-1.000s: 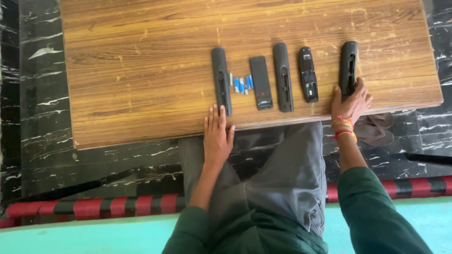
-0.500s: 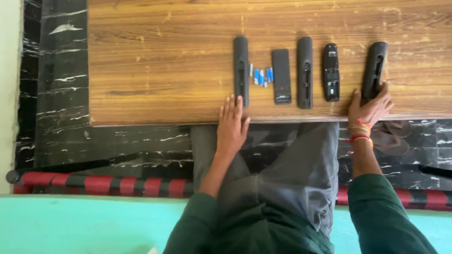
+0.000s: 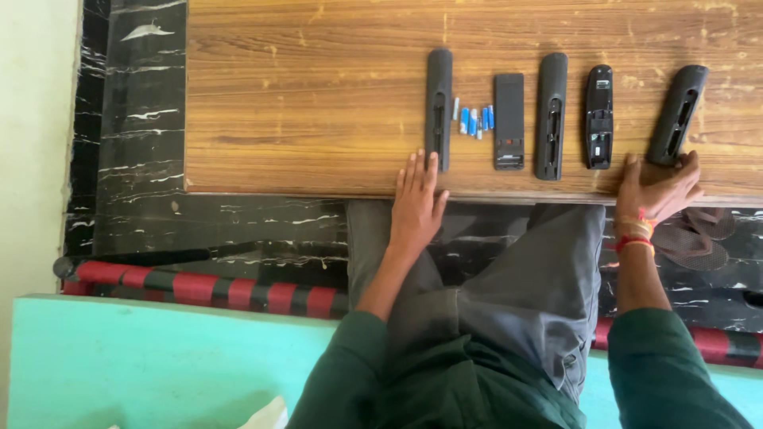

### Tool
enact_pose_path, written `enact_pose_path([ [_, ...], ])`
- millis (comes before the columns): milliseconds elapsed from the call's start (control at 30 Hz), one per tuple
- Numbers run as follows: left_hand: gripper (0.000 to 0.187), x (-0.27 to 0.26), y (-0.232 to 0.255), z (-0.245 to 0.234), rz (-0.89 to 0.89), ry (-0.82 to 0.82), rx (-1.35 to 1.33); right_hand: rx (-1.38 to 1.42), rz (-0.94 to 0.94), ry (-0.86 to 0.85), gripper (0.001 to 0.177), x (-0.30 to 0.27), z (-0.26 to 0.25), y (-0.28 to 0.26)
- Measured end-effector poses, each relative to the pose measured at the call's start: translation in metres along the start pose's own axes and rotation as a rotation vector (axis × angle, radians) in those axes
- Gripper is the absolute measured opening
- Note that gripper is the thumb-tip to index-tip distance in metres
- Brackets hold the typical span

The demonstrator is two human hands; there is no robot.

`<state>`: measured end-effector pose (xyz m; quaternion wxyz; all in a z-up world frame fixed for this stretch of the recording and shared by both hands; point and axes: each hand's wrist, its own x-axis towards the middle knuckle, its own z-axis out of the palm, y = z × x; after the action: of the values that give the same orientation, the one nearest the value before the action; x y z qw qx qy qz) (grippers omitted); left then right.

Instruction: The person inserts batteries into several remote control housings laid out on a wooden table. They pick up each battery, place it into the battery compartment of a remote, and then set the remote back down. The person repeats this process for multiple remotes.

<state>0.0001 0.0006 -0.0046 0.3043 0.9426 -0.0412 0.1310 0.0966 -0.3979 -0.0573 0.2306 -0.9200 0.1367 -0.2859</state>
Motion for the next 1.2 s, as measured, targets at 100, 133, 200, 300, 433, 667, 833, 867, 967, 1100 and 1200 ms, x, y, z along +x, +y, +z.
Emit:
enact_pose_path([
  [100, 0.071, -0.002, 0.0, -0.001, -0.004, 0.003, -0.018, -0.075, 0.004, 0.004, 0.077, 0.007, 0.003, 0.007],
  [133, 0.071, -0.002, 0.0, -0.001, -0.003, 0.004, -0.016, -0.098, 0.005, -0.003, 0.073, 0.009, 0.003, 0.011],
  [200, 0.071, -0.001, -0.001, -0.001, 0.001, 0.005, -0.012, -0.109, -0.008, 0.016, 0.068, 0.012, 0.003, 0.017],
  [300, 0.07, -0.001, -0.001, 0.0, -0.004, -0.004, -0.021, -0.02, 0.051, 0.048, 0.061, 0.017, -0.004, 0.012],
  [433, 0.07, -0.001, 0.0, -0.001, -0.006, -0.001, 0.003, 0.526, 0.547, -0.017, 0.042, 0.01, -0.032, -0.025],
  [667, 0.092, 0.013, 0.017, -0.01, -0.116, 0.074, -0.015, 1.005, 0.452, -0.163, 0.042, -0.079, -0.063, -0.139],
  [833, 0.085, 0.061, 0.034, 0.003, -0.321, 0.128, 0.121, 0.602, 0.071, -0.23, 0.047, -0.114, -0.053, -0.205],
  [867, 0.079, 0.069, 0.035, 0.004, -0.349, 0.123, 0.11, 0.548, -0.031, -0.205, 0.049, -0.116, -0.053, -0.214],
  [967, 0.068, 0.083, 0.027, -0.003, -0.368, 0.12, 0.07, 0.508, -0.133, -0.224, 0.051, -0.112, -0.055, -0.234],
  [1100, 0.063, 0.058, 0.021, -0.021, -0.5, 0.095, 0.03, 0.451, -0.213, -0.251, 0.051, -0.107, -0.043, -0.25],
  [1200, 0.056, 0.03, 0.023, -0.037, -0.587, 0.258, -0.044, 0.419, -0.308, -0.249, 0.05, -0.107, -0.021, -0.265],
])
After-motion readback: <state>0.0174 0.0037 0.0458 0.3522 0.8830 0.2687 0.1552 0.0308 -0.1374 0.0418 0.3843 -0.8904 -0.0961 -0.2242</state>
